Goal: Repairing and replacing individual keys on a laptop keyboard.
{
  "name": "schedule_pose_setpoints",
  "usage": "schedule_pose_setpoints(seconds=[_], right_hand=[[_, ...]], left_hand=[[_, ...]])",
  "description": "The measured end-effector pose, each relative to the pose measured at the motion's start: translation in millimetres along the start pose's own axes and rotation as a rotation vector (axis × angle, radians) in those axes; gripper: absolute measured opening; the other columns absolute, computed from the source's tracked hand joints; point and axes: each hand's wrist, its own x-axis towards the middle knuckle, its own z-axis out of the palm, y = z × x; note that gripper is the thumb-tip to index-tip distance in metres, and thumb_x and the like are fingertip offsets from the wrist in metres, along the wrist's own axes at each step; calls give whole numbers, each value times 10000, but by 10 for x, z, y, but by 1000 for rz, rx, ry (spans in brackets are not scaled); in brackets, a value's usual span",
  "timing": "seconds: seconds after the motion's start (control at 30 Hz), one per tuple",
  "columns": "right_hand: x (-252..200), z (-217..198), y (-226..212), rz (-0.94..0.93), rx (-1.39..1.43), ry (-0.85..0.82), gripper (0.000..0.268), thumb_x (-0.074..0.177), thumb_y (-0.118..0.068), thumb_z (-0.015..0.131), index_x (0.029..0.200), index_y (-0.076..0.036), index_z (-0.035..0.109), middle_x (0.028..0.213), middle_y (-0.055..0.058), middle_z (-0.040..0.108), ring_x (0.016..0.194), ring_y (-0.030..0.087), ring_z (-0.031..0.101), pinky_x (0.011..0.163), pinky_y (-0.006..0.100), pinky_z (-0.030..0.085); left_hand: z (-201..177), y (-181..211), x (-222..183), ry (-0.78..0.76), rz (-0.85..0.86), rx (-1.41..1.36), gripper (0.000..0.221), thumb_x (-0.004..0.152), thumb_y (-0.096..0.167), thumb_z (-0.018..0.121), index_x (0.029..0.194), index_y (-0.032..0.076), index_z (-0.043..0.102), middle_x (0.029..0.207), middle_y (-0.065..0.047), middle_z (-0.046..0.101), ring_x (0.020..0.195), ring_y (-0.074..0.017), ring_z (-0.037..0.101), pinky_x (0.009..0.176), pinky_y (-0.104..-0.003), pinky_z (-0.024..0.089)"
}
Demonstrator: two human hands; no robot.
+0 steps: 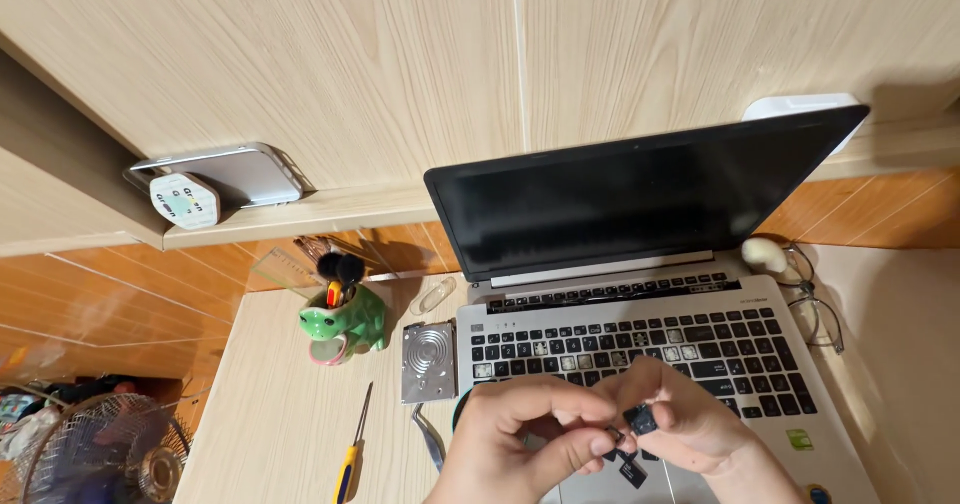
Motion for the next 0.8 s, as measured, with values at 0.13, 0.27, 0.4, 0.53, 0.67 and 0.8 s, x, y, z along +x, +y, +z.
schedule_pose_setpoints(seconds=[0.13, 0.27, 0.4, 0.53, 0.67, 0.8], right_hand=[[14, 21, -19, 32, -20, -34, 455, 796, -434, 888, 819, 5, 767, 803, 88, 690, 752, 182, 626, 731, 350, 504], [-55, -114, 58, 79, -24, 8, 461, 771, -420, 910, 842, 13, 769, 794, 93, 698, 756, 180, 640, 726, 326, 499], [-56, -115, 66, 108, -5, 44, 420, 743, -396, 915, 841, -23, 749, 795, 98, 703, 725, 180, 646, 666, 327, 507], [-46, -120, 75, 95, -25, 22, 419, 787, -396, 894, 881, -11, 756, 829, 114, 705, 749, 190, 634, 676, 327, 507], [-56, -161, 129, 63, 20, -20, 391, 893, -365, 868, 944, 9, 764, 886, 97, 671, 795, 195, 589, 737, 342, 482], [25, -13, 43, 96, -4, 162, 424, 747, -393, 865, 951, -37, 758, 943, 113, 720, 797, 194, 606, 695, 357, 492]], left_hand=[[-22, -33, 70, -35, 10, 7, 69, 929, -12, 760, 993, -35, 756, 924, -83, 757, 866, -160, 749, 796, -300, 629], [-49, 37, 125, -105, 20, -136, 16, 949, -25, 725, 954, -34, 712, 1018, -48, 704, 943, -160, 750, 886, -310, 635], [-93, -44, 175, -165, -22, -108, 33, 973, -8, 724, 1001, -20, 710, 974, -66, 725, 927, -148, 732, 871, -281, 612], [-96, -105, 194, -157, -106, -166, 74, 960, -12, 743, 1027, -29, 718, 955, -73, 717, 901, -144, 717, 836, -266, 583], [-94, -158, 201, -144, -114, -192, 88, 962, -27, 735, 1046, -43, 718, 964, -81, 722, 895, -142, 712, 837, -268, 593], [-78, -125, 220, -97, -83, -208, 74, 959, -38, 720, 1029, -60, 708, 966, -89, 719, 883, -166, 731, 819, -290, 619]])
